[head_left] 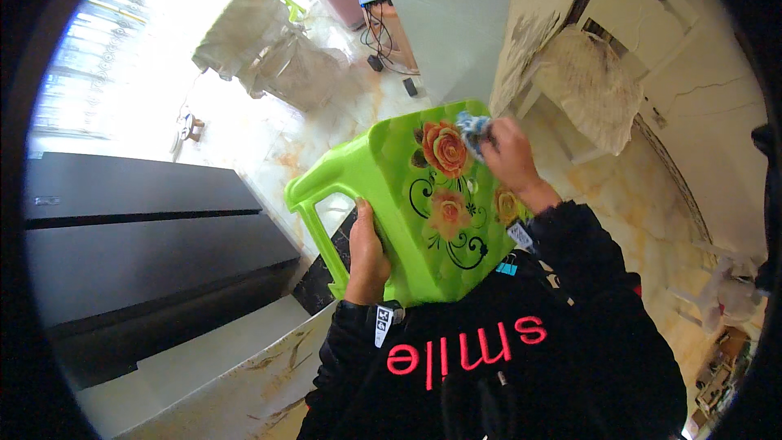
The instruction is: The person wipes a dining table, a wall-mounted water dispenser, and a green plastic stool with a blue patterned cloth. They move a blue tumbler and a yellow bag on the table while cleaning, then wipe the wall and stool before placing the stool back.
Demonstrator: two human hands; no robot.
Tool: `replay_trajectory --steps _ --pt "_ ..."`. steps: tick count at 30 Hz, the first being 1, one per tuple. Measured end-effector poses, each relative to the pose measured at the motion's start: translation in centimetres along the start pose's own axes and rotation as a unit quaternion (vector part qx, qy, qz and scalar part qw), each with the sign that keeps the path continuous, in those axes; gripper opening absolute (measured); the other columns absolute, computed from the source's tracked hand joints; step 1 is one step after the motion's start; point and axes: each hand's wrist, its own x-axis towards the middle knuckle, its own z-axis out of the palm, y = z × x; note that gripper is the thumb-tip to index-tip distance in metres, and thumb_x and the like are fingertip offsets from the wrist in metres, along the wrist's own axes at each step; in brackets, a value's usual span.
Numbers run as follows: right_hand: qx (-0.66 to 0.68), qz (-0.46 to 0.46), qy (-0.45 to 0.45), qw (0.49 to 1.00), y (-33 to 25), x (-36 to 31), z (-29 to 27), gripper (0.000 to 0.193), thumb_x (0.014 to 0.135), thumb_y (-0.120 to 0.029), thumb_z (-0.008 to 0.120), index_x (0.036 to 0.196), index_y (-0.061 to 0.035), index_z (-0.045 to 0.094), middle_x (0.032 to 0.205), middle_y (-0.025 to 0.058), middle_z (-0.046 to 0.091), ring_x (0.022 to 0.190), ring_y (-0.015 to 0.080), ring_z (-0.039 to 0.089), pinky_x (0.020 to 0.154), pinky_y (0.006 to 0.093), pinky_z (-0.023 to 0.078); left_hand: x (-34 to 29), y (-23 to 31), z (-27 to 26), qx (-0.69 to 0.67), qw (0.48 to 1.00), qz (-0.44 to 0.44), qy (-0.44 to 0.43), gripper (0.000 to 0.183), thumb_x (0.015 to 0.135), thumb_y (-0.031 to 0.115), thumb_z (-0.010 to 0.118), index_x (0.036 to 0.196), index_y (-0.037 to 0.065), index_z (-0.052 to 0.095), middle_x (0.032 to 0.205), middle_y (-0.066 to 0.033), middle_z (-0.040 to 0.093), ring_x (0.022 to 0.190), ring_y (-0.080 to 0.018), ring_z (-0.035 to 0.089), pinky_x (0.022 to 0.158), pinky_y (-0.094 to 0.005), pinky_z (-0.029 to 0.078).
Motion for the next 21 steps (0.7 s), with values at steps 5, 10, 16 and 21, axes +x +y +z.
replay_trajectory --steps 5,10,16,21 --pt "0.202 -0.370 -0.029 0.906 -3.2 0.4 -1.4 0.022 0.073 -0.006 0.062 0.095 -0.0061 0.060 0.093 0.0167 0.058 0.086 0.0345 0.058 0.077 0.0422 0.049 -1.0 -0.3 2.9 0.017 1.000 0.020 0.013 0.056 0.099 0.047 0.035 0.127 0.000 0.048 0.115 -0.0126 0.060 0.098 -0.0214 0.061 0.083 -0.0343 0.051" --pt "0.111 -0.141 0.051 0.983 -0.4 2.8 -2.3 0.019 0.075 -0.008 0.062 0.094 -0.0086 0.059 0.091 0.0149 0.057 0.089 0.0343 0.057 0.077 0.0424 0.048 -2.8 -0.7 4.7 0.035 0.999 0.028 0.014 0.056 0.098 0.047 0.038 0.122 -0.002 0.052 0.109 -0.0125 0.062 0.092 -0.0213 0.063 0.080 -0.0331 0.051" --pt "0.208 -0.328 0.056 0.920 -2.4 2.3 -3.6 0.011 0.078 -0.008 0.060 0.089 -0.0047 0.059 0.090 0.0162 0.057 0.085 0.0370 0.056 0.071 0.0424 0.049 -3.4 -1.2 6.1 0.051 0.998 0.041 0.007 0.056 0.098 0.046 0.039 0.123 -0.002 0.050 0.111 -0.0128 0.062 0.095 -0.0219 0.062 0.082 -0.0340 0.050" --pt "0.024 -0.046 0.058 0.997 -0.4 3.3 -6.3 0.016 0.077 -0.010 0.060 0.091 -0.0051 0.055 0.086 0.0147 0.056 0.086 0.0365 0.056 0.071 0.0430 0.049 -4.3 -1.9 6.9 0.045 0.997 0.063 0.009 0.056 0.099 0.046 0.037 0.128 0.000 0.046 0.117 -0.0137 0.059 0.100 -0.0234 0.060 0.085 -0.0357 0.050"
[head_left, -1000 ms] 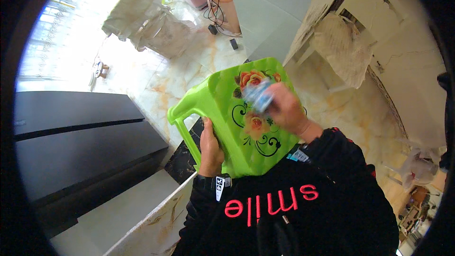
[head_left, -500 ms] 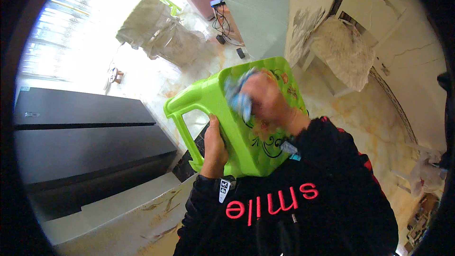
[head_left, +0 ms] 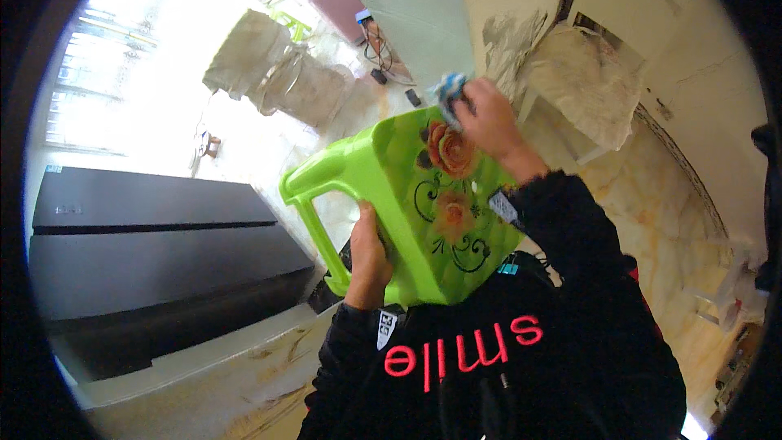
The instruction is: The person wipes a dining table, a wall-mounted water dispenser, and a green plastic stool with a blue patterned cloth. They move a blue tumbler and a yellow bag on the table while cleaning, then wipe the wall and stool before placing the stool back.
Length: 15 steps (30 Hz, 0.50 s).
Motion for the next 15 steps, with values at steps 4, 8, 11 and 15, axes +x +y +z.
replay_trajectory --steps 4,8,11,15 --pt "0.185 -0.263 0.017 0.947 1.6 -2.4 0.8 0.018 0.077 -0.011 0.060 0.092 -0.0030 0.056 0.088 0.0175 0.056 0.087 0.0388 0.055 0.072 0.0451 0.047 -0.2 -0.7 0.2 0.012 1.000 -0.005 -0.018 0.055 0.099 0.046 0.036 0.132 0.002 0.042 0.121 -0.0140 0.056 0.106 -0.0254 0.057 0.089 -0.0370 0.048" --pt "0.112 -0.019 0.076 0.991 8.2 -3.5 3.0 0.021 0.077 -0.010 0.059 0.096 -0.0025 0.055 0.092 0.0191 0.055 0.088 0.0408 0.054 0.074 0.0455 0.046 -0.2 -1.5 0.1 -0.002 1.000 0.007 -0.013 0.053 0.099 0.045 0.037 0.132 0.005 0.042 0.123 -0.0123 0.054 0.108 -0.0242 0.056 0.090 -0.0381 0.047" --pt "0.064 -0.001 -0.017 0.998 13.3 -5.7 1.6 0.020 0.077 -0.009 0.059 0.096 -0.0026 0.055 0.091 0.0188 0.054 0.087 0.0403 0.054 0.073 0.0445 0.046 0.4 -1.6 -0.2 0.002 1.000 0.025 -0.009 0.051 0.099 0.044 0.037 0.133 0.005 0.042 0.123 -0.0110 0.054 0.107 -0.0242 0.056 0.089 -0.0372 0.048" --pt "0.107 0.013 -0.159 0.981 13.2 -14.4 -0.1 0.023 0.074 -0.009 0.063 0.095 -0.0037 0.056 0.091 0.0175 0.053 0.085 0.0376 0.054 0.074 0.0439 0.046 1.2 -2.1 -0.6 -0.035 0.999 0.038 -0.006 0.051 0.099 0.043 0.037 0.133 0.004 0.042 0.123 -0.0108 0.054 0.107 -0.0236 0.056 0.090 -0.0363 0.048"
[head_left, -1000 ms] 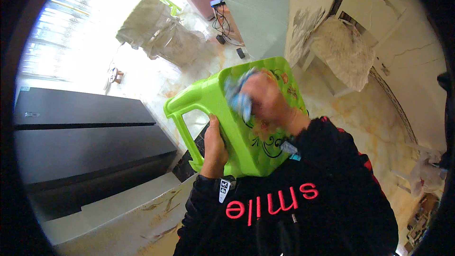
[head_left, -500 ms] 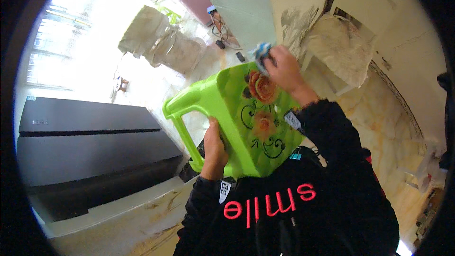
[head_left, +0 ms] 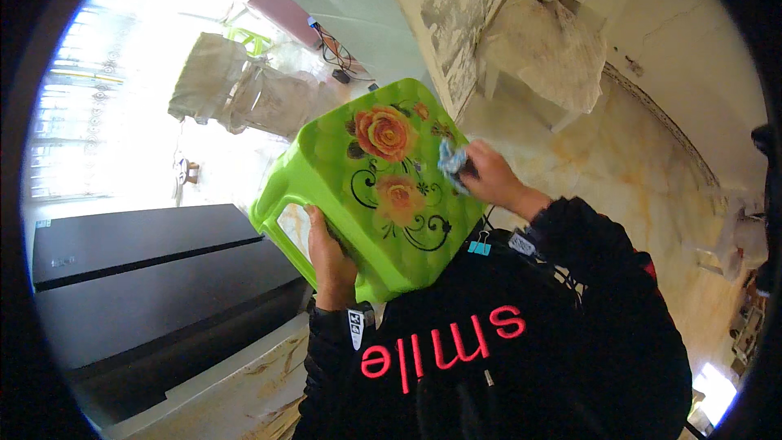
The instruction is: The person wipes a dining table, a wall-mounted water dispenser, and a green plastic stool with a blue patterned cloth. They move a blue tumbler and a yellow bag on the table while cleaning, then wipe the wall and stool before placing the stool back.
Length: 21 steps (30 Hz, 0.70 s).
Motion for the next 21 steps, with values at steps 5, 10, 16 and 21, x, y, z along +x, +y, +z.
replay_trajectory --steps 5,10,16,21 --pt "0.116 -0.201 -0.054 0.971 -5.8 -2.8 2.3 0.026 0.070 -0.006 0.067 0.094 -0.0061 0.057 0.091 0.0140 0.055 0.088 0.0334 0.055 0.076 0.0413 0.046 1.0 0.1 -0.2 -0.008 1.000 -0.002 -0.005 0.048 0.101 0.038 0.036 0.132 0.003 0.042 0.125 -0.0113 0.054 0.109 -0.0229 0.055 0.092 -0.0351 0.047" --pt "0.028 -0.048 0.018 0.998 -4.3 2.6 -2.1 0.021 0.072 -0.007 0.065 0.092 -0.0055 0.058 0.090 0.0152 0.055 0.088 0.0344 0.055 0.077 0.0409 0.046 1.0 0.2 0.0 -0.015 1.000 -0.004 -0.025 0.047 0.101 0.038 0.036 0.132 0.004 0.042 0.123 -0.0110 0.054 0.108 -0.0230 0.056 0.091 -0.0350 0.047" --pt "0.073 -0.188 -0.022 0.979 -7.8 2.9 1.5 0.019 0.075 -0.008 0.062 0.093 -0.0048 0.056 0.092 0.0171 0.052 0.090 0.0351 0.054 0.076 0.0419 0.046 1.4 0.1 -0.3 0.007 0.999 -0.038 -0.033 0.046 0.100 0.038 0.036 0.127 0.003 0.047 0.118 -0.0107 0.057 0.104 -0.0218 0.058 0.090 -0.0353 0.048" --pt "0.052 -0.263 0.037 0.963 -11.1 9.4 2.2 0.016 0.077 -0.010 0.058 0.092 -0.0062 0.054 0.091 0.0164 0.052 0.086 0.0358 0.054 0.071 0.0433 0.047 0.9 -0.1 0.4 0.083 0.996 -0.003 -0.030 0.052 0.099 0.044 0.037 0.124 0.000 0.050 0.116 -0.0113 0.059 0.101 -0.0211 0.059 0.086 -0.0338 0.048"
